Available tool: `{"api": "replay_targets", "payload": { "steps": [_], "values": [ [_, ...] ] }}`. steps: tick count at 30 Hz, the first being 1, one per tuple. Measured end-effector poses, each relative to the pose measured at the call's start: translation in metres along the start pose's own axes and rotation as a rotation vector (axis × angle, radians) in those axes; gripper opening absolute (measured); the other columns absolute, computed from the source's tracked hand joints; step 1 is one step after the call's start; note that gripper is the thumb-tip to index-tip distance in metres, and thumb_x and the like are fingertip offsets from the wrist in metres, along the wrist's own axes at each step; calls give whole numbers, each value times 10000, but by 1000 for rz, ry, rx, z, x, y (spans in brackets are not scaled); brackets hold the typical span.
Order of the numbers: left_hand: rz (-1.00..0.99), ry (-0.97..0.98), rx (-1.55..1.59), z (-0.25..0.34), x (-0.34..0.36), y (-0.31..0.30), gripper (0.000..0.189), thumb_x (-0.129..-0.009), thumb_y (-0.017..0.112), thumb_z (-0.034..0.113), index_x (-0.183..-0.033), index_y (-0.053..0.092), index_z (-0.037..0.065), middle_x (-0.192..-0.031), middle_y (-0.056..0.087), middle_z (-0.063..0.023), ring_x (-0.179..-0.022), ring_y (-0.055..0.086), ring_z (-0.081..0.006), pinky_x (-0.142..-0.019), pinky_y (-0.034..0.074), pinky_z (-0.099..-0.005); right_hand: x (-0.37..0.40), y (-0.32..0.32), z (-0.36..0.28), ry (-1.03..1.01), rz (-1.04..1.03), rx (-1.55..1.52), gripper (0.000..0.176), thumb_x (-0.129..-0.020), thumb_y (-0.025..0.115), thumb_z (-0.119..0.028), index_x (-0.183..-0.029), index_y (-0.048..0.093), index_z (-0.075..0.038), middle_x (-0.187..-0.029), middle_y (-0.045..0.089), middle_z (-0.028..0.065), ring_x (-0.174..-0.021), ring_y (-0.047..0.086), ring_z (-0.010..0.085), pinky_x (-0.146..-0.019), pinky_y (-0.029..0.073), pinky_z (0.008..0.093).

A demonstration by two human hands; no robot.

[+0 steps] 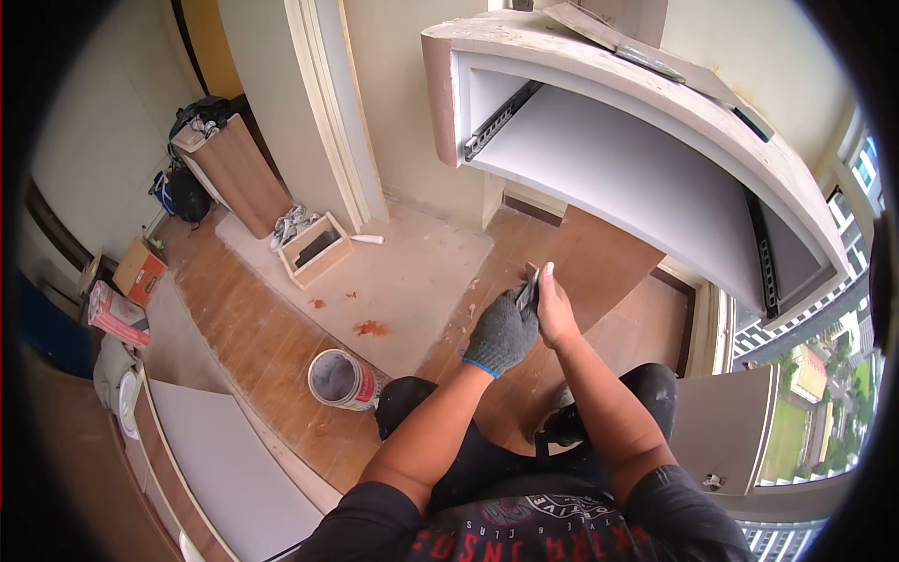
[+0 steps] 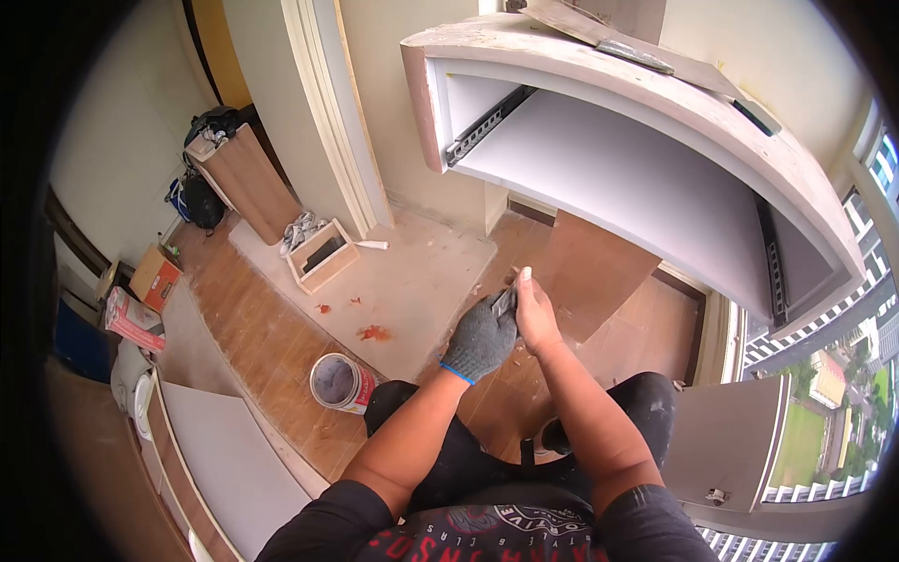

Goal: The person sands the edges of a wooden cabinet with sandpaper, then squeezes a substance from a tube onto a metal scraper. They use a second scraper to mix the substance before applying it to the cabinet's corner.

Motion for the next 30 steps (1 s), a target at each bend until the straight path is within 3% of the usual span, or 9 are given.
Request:
{"api": "replay_targets", "payload": {
  "steps": [4, 8, 11, 13, 17, 21, 24, 28, 30],
  "values": [
    [26, -127, -55, -20, -12, -6, 318, -963, 523, 313, -1090, 617, 37, -981, 670, -246, -892, 629, -451, -766, 514, -498, 17, 19, -11, -182, -8, 46, 691, -1051, 425, -517, -1441, 452, 53, -1392, 546, 179, -1299, 490, 253, -1134, 334, 361],
    [-56, -360, 40, 2, -5, -27, 332, -916, 630, 312, -1059, 636, 12, -939, 695, -224, -903, 677, -389, -785, 531, -443, 0, 11, 17, -82, -171, -156, 683, -1027, 511, -493, -1457, 434, 32, -1359, 565, 162, -1253, 525, 237, -1057, 422, 368],
    [11, -317, 162, -15, -2, -65, 395, -919, 617, 344, -1107, 656, 0, -1016, 699, -250, -966, 670, -434, -835, 541, -459, 15, -15, 8, 182, -169, -105, 752, -994, 548, -524, -1442, 435, 70, -1345, 579, 211, -1213, 562, 265, -1031, 428, 358],
    [180, -228, 7, -23, -15, -103, 392, -894, 659, 312, -1091, 662, -27, -1010, 700, -252, -947, 686, -405, -841, 544, -429, 14, -29, 16, 199, -150, -101, 751, -991, 547, -534, -1434, 451, 65, -1308, 602, 203, -1159, 584, 244, -971, 458, 351],
    [223, -70, -460, 68, -84, -197, 409, -937, 571, 365, -1065, 686, -7, -987, 697, -259, -935, 682, -387, -853, 541, -446, 3, -33, 40, 252, -122, 35, 764, -978, 558, -548, -1433, 462, 59, -1277, 617, 207, -1115, 600, 223, -916, 489, 346],
    [67, 294, -1055, 112, -167, -241, 386, -969, 505, 360, -997, 704, 31, -971, 712, -207, -898, 670, -397, -827, 536, -474, -13, -30, 50, 74, -270, 281, 786, -974, 570, -545, -1440, 440, 75, -1412, 537, 248, -1289, 543, 322, -1060, 432, 394],
    [40, -14, -977, 164, -198, -247, 286, -957, 517, 266, -987, 709, 56, -962, 714, -189, -905, 678, -383, -811, 548, -468, -6, -33, 34, 133, -318, 241, 809, -959, 584, -553, -1434, 441, 86, -1401, 539, 277, -1282, 552, 346, -1049, 440, 391],
    [-88, 142, -1292, 171, -221, -241, 218, -878, 565, 196, -954, 723, 67, -950, 718, -187, -908, 694, -373, -798, 566, -458, -14, -43, 48, 53, -293, 289, 826, -939, 605, -561, -1430, 448, 83, -1340, 578, 295, -1212, 603, 365, -980, 488, 398],
    [-214, 94, -1378, 162, -236, -242, 330, -929, 531, 311, -991, 716, 45, -1005, 715, -196, -954, 678, -380, -852, 534, -455, -13, -47, 47, 72, -301, 272, 818, -946, 599, -553, -1434, 443, 84, -1353, 574, 284, -1232, 590, 352, -1011, 467, 391]
  ]
}}
Point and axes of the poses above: each hand's wrist, its own x-axis away from the middle knuckle, its own y-axis out of the palm, z = x × y, the point moved 2 cm from there along -x, towards the middle knuckle
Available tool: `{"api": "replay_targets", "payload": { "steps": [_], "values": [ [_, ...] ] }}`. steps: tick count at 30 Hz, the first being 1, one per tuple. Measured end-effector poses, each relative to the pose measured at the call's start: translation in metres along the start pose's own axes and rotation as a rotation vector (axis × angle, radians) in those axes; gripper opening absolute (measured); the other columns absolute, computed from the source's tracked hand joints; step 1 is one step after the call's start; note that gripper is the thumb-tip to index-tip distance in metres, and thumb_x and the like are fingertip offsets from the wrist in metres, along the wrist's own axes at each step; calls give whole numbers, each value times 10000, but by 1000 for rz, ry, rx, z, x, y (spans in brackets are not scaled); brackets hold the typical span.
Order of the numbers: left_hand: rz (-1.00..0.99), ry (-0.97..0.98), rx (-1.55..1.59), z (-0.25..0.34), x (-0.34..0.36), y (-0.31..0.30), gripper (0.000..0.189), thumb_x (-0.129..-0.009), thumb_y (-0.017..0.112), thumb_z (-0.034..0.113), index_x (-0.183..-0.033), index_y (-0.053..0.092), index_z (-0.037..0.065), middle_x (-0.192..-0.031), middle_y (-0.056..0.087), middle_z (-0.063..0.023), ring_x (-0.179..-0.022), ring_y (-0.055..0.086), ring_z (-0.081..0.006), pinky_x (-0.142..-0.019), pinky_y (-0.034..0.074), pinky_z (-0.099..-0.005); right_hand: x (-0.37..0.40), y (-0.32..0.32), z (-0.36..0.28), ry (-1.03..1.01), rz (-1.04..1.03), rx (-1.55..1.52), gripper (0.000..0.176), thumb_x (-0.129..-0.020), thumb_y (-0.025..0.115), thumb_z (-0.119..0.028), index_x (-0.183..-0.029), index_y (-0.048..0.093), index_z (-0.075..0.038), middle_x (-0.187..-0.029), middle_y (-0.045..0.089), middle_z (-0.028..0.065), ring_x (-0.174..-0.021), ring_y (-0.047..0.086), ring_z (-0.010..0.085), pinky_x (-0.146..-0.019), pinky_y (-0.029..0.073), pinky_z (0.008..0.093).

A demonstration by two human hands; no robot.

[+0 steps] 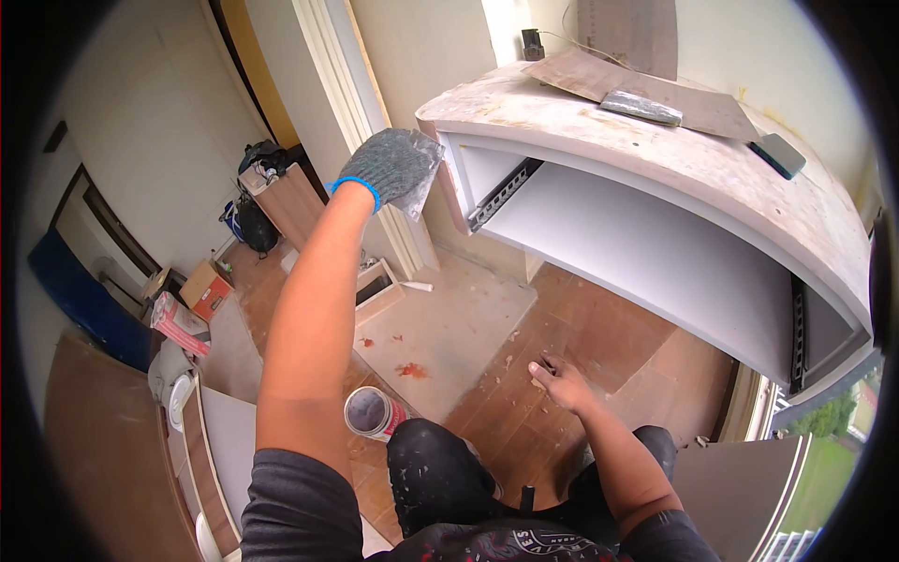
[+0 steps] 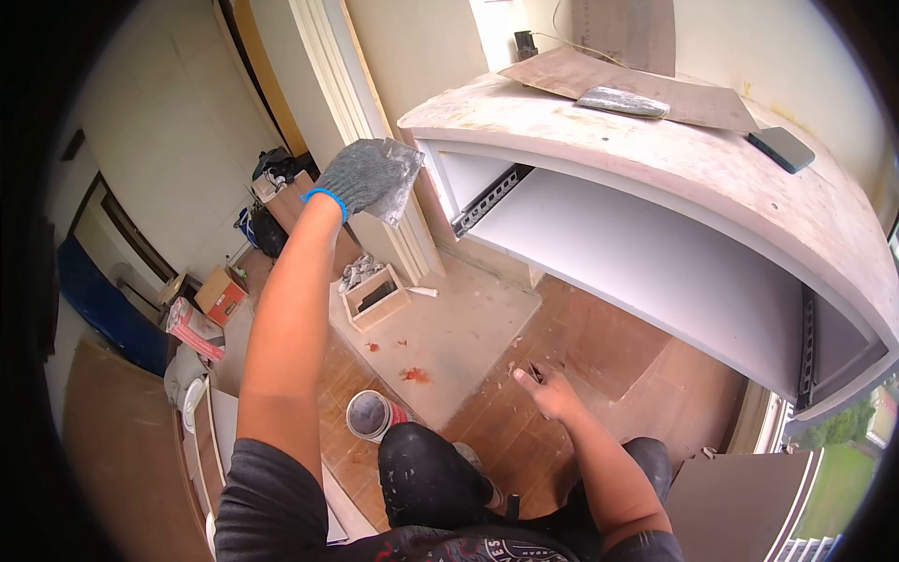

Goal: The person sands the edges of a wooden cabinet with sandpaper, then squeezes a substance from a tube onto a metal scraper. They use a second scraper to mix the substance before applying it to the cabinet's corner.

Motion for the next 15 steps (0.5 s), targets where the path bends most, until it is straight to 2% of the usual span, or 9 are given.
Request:
{"api": "replay_targets", "payload": {
  "steps": [2, 4, 7, 10, 12, 15],
  "values": [
    [-7, 60, -76, -5, -9, 11, 332, -929, 526, 308, -987, 717, 44, -1009, 715, -197, -951, 680, -380, -852, 534, -454, 7, -4, -6, 38, -23, -43, 801, -962, 585, -536, -1442, 431, 87, -1381, 563, 265, -1279, 560, 333, -1074, 423, 381],
    [106, 144, -148, -5, -11, 17, 225, -879, 550, 187, -942, 727, 63, -961, 719, -189, -899, 701, -374, -798, 568, -452, 4, -4, 4, -15, 17, -8, 825, -942, 593, -566, -1421, 453, 91, -1360, 561, 300, -1267, 563, 369, -1052, 441, 399],
    [63, 20, -44, -7, -12, 17, 281, -901, 533, 249, -951, 730, 55, -981, 719, -188, -925, 695, -374, -823, 554, -460, 6, -6, 7, -25, 25, 16, 842, -932, 592, -586, -1405, 467, 99, -1353, 555, 321, -1269, 558, 395, -1054, 441, 414],
    [14, -13, 48, -9, -16, 30, 327, -932, 491, 269, -973, 727, 46, -1008, 718, -184, -960, 685, -373, -847, 537, -468, 9, -8, 3, -11, 16, 10, 841, -933, 589, -586, -1400, 470, 103, -1358, 550, 322, -1273, 553, 400, -1060, 437, 419],
    [70, -7, 30, -14, -22, 44, 359, -951, 458, 278, -978, 727, 42, -1024, 716, -183, -969, 677, -377, -864, 528, -470, 8, -8, 4, -18, 18, 15, 842, -931, 591, -586, -1398, 471, 105, -1358, 550, 323, -1272, 554, 401, -1057, 438, 418],
    [72, -73, 84, -3, -15, 24, 403, -969, 416, 291, -982, 725, 33, -1036, 712, -190, -957, 671, -391, -877, 521, -470, 7, -7, 7, -20, 28, 9, 850, -925, 597, -591, -1396, 473, 106, -1353, 554, 324, -1269, 556, 402, -1051, 442, 415]
  ]
}}
Point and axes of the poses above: each hand's wrist, its own x-axis away from the middle knuckle, its own y-axis out of the palm, z = x × y, the point moved 2 cm from there along -x, towards the middle knuckle
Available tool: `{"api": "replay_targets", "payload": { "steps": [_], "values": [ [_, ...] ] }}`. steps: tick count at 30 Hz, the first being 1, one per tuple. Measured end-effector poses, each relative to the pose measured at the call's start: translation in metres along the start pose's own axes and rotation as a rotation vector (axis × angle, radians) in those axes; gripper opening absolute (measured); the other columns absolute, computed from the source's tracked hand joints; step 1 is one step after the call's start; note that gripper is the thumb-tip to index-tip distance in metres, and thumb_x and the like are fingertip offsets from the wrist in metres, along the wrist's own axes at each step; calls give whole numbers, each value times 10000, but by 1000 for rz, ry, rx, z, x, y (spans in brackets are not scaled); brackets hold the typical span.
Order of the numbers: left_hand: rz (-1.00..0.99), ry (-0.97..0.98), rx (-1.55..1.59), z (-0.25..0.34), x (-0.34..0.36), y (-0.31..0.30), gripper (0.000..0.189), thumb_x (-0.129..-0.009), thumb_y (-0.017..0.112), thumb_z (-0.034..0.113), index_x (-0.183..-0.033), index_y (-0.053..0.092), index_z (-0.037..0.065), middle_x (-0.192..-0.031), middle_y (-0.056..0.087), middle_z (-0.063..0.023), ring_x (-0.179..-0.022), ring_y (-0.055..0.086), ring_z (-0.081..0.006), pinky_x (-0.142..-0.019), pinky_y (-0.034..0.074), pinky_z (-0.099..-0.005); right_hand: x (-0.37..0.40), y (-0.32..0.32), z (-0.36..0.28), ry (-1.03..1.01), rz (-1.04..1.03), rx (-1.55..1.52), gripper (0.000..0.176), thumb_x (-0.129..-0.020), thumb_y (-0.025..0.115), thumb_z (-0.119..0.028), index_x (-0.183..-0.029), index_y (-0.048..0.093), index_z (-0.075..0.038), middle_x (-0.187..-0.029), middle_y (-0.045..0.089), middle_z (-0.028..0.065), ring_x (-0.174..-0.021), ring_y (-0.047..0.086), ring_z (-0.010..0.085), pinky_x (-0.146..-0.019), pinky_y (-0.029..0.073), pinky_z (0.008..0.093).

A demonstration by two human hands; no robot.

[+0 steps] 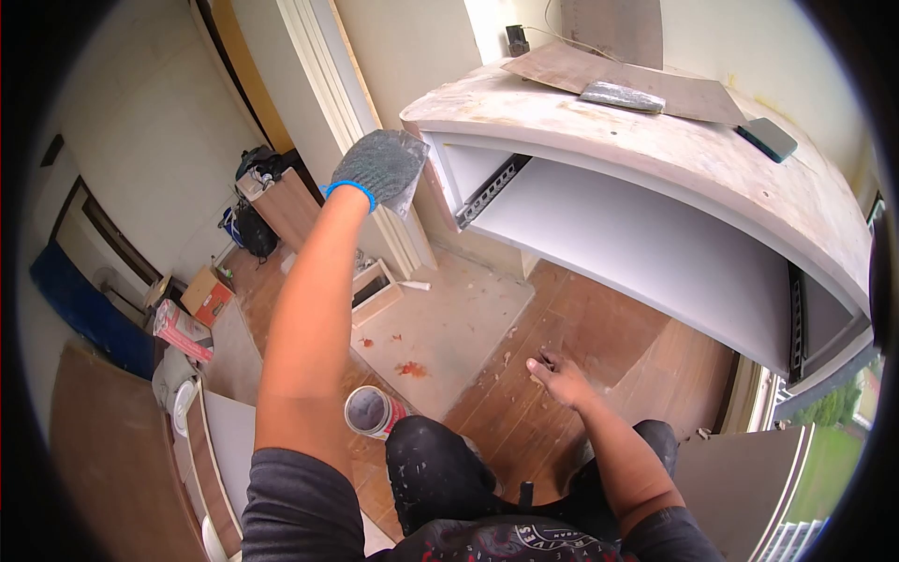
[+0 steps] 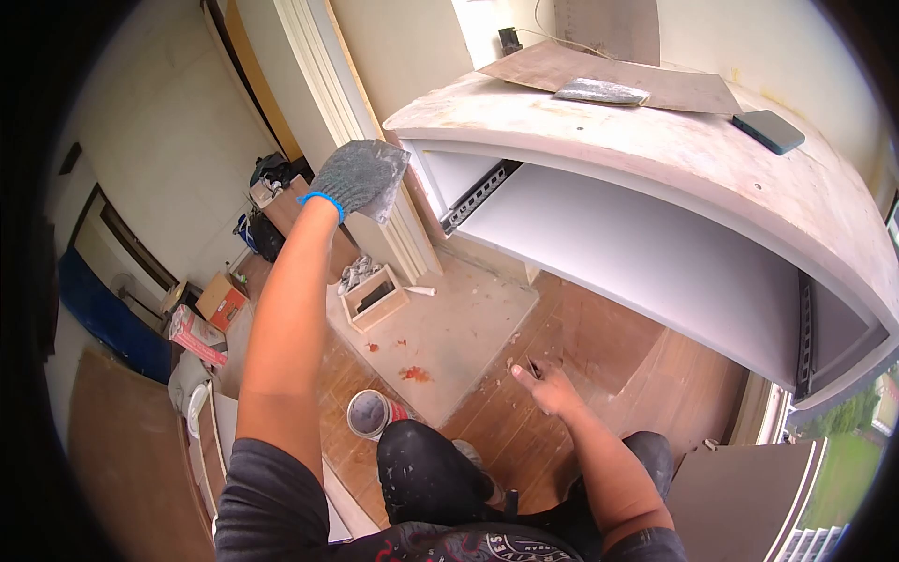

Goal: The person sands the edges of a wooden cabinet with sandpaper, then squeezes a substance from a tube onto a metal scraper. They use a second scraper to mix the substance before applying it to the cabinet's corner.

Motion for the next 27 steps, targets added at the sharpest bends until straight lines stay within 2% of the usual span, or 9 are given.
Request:
{"api": "replay_targets", "payload": {
  "steps": [1, 4, 7, 10, 14, 16, 23, 25, 27],
  "values": [
    [-15, -43, 34, 3, 5, -6, 417, -973, 404, 296, -982, 724, 30, -1038, 710, -194, -949, 669, -396, -879, 520, -470, 2, -2, -6, 12, -7, -10, 853, -922, 599, -594, -1396, 474, 104, -1351, 555, 325, -1268, 557, 402, -1049, 443, 414],
    [-63, 102, -170, -4, -4, 13, 392, -962, 427, 275, -947, 727, 22, -1005, 710, -205, -914, 674, -391, -856, 528, -474, 1, -1, -6, 9, -15, 2, 856, -915, 604, -600, -1394, 481, 98, -1343, 562, 324, -1263, 562, 400, -1045, 445, 412],
    [43, -23, 29, -5, -8, 8, 312, -921, 492, 213, -903, 729, 10, -954, 712, -217, -902, 687, -381, -821, 544, -475, 1, -2, -10, 10, -13, 2, 844, -914, 605, -600, -1390, 493, 88, -1331, 573, 317, -1249, 571, 396, -1037, 449, 412],
    [81, 59, -111, 13, 3, 8, 257, -887, 523, 162, -853, 736, 22, -911, 714, -216, -876, 699, -363, -775, 556, -471, 2, -2, -7, -4, -1, 2, 832, -915, 602, -600, -1379, 506, 84, -1311, 590, 308, -1227, 584, 394, -1026, 454, 414],
    [-3, 189, -247, -9, -9, 31, 225, -876, 545, 145, -882, 732, 19, -884, 716, -212, -849, 705, -366, -763, 564, -465, 2, -3, -4, -23, -1, -7, 822, -919, 594, -605, -1361, 520, 84, -1281, 607, 304, -1205, 594, 394, -1014, 460, 412],
    [67, 236, -245, -6, -7, 40, 199, -863, 564, 127, -897, 729, 20, -869, 716, -209, -831, 707, -362, -755, 568, -462, 2, -4, -4, -18, -10, 21, 820, -920, 590, -610, -1351, 527, 85, -1271, 611, 305, -1203, 594, 397, -1011, 462, 409],
    [-46, 148, -173, 9, -2, 44, 204, -864, 572, 95, -959, 728, 4, -877, 722, -199, -855, 715, -357, -770, 573, -451, 0, -4, -5, -18, -29, 56, 839, -917, 575, -639, -1333, 543, 88, -1261, 615, 310, -1188, 600, 409, -1003, 466, 415],
    [-111, 104, -129, 14, -2, 35, 211, -869, 571, 99, -971, 728, 0, -886, 724, -197, -857, 716, -354, -773, 573, -451, -4, -3, 0, -5, -26, 76, 811, -931, 587, -602, -1375, 513, 73, -1280, 621, 259, -1178, 610, 355, -1004, 470, 392],
    [-97, 174, -209, 15, -1, 49, 221, -879, 560, 107, -973, 727, -2, -884, 725, -198, -848, 718, -347, -770, 573, -450, -3, 0, 5, 13, -29, 80, 798, -939, 593, -583, -1398, 497, 63, -1289, 625, 234, -1172, 615, 327, -1005, 472, 381]
  ]
}}
Point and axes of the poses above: each hand's wrist, its own x-axis away from the middle knuckle, its own y-axis out of the palm, z = x × y, the point moved 2 cm from there along -x, towards the middle knuckle
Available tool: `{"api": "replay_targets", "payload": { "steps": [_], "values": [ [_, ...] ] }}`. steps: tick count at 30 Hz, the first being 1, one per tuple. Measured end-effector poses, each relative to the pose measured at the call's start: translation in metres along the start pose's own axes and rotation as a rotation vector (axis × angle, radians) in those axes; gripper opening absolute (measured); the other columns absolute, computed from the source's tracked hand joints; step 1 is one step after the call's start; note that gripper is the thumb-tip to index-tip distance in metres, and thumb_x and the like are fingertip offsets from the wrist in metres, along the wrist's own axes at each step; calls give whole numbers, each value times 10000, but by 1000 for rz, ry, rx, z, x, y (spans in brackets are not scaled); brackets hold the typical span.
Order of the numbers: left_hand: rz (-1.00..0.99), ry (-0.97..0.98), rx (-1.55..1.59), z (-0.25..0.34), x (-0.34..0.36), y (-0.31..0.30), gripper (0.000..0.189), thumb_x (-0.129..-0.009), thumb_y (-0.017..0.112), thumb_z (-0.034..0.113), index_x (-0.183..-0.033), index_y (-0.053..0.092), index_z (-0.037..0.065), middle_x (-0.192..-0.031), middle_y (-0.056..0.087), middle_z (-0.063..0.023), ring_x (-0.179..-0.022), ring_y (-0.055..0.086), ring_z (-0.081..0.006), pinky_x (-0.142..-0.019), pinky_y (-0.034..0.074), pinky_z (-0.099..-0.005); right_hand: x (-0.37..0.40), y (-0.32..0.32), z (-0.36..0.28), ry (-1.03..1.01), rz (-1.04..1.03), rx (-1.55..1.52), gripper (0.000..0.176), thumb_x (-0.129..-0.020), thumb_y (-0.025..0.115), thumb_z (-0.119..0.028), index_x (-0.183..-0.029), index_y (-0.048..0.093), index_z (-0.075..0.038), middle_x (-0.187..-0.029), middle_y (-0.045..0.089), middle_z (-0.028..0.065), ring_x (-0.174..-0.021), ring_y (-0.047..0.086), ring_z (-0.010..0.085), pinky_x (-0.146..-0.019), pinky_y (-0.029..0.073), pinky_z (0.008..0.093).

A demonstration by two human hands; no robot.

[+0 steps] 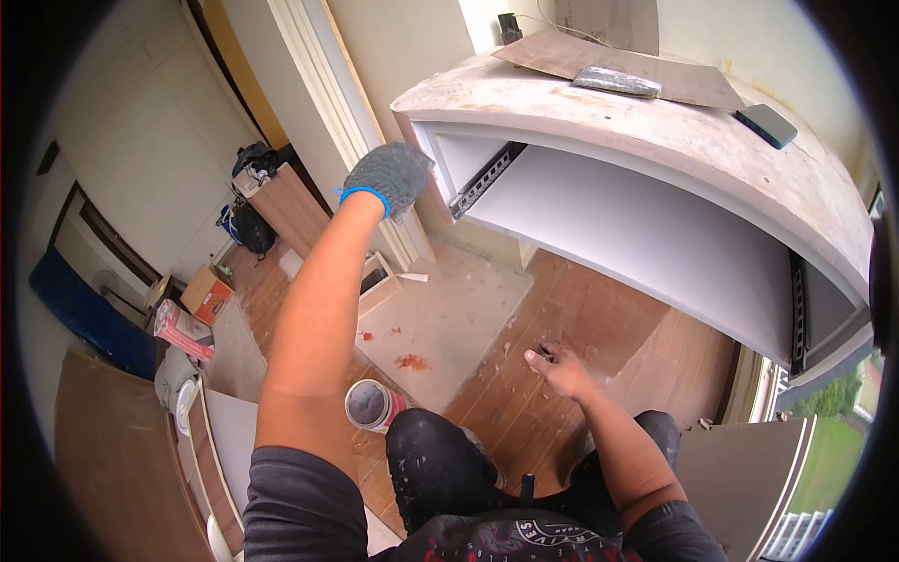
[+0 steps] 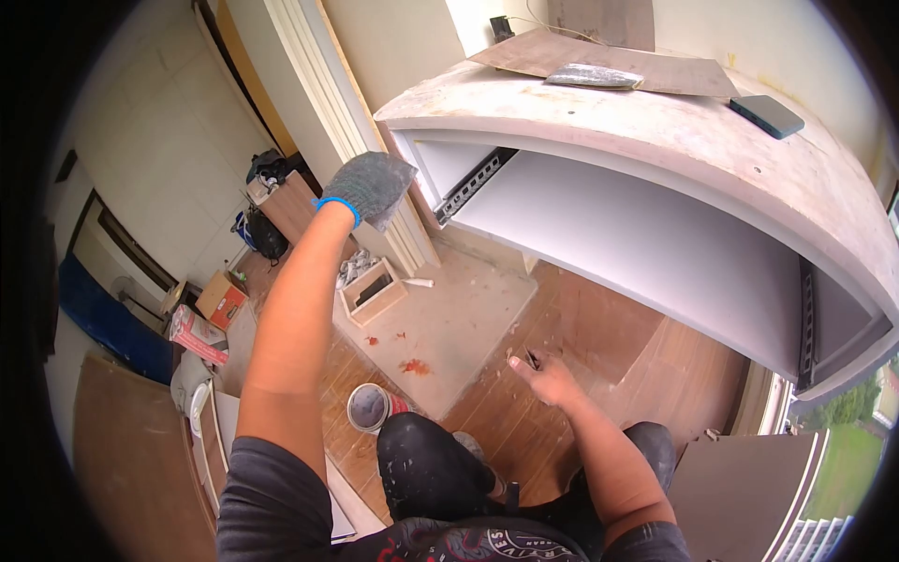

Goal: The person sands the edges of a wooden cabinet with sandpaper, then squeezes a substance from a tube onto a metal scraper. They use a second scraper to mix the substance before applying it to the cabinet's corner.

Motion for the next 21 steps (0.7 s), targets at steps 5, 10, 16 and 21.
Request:
{"api": "replay_targets", "payload": {
  "steps": [5, 10, 16, 21],
  "values": [
    [-26, -41, 117, 0, 0, 7, 259, -903, 519, 128, -974, 719, -20, -873, 722, -201, -843, 719, -346, -771, 573, -460, 3, -6, -9, 7, -28, 3, 806, -940, 590, -584, -1411, 486, 62, -1301, 616, 237, -1177, 614, 326, -1006, 472, 385],
    [-90, -135, 90, 15, 11, -23, 269, -896, 506, 139, -971, 723, -1, -879, 720, -203, -851, 713, -358, -790, 565, -480, 2, -5, -8, -13, -9, -6, 813, -938, 597, -581, -1419, 477, 63, -1331, 599, 244, -1195, 606, 334, -1014, 468, 384],
    [69, -154, 109, 6, 6, -10, 251, -873, 506, 128, -933, 720, 11, -887, 718, -202, -861, 697, -383, -826, 557, -474, 2, -4, -8, 12, -30, -16, 822, -933, 606, -579, -1427, 469, 63, -1360, 575, 263, -1225, 591, 351, -1031, 459, 391],
    [35, -97, 124, 0, 9, -8, 241, -864, 522, 127, -920, 723, 8, -873, 712, -211, -849, 696, -377, -804, 555, -474, 3, -3, -6, -34, -7, -34, 863, -929, 550, -632, -1385, 493, 99, -1354, 549, 330, -1276, 544, 418, -1076, 425, 413]
  ]
}}
Point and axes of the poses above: each hand's wrist, its own x-axis away from the middle knuckle, its own y-axis out of the palm, z = x × y, the point moved 2 cm from there along -x, towards the middle knuckle
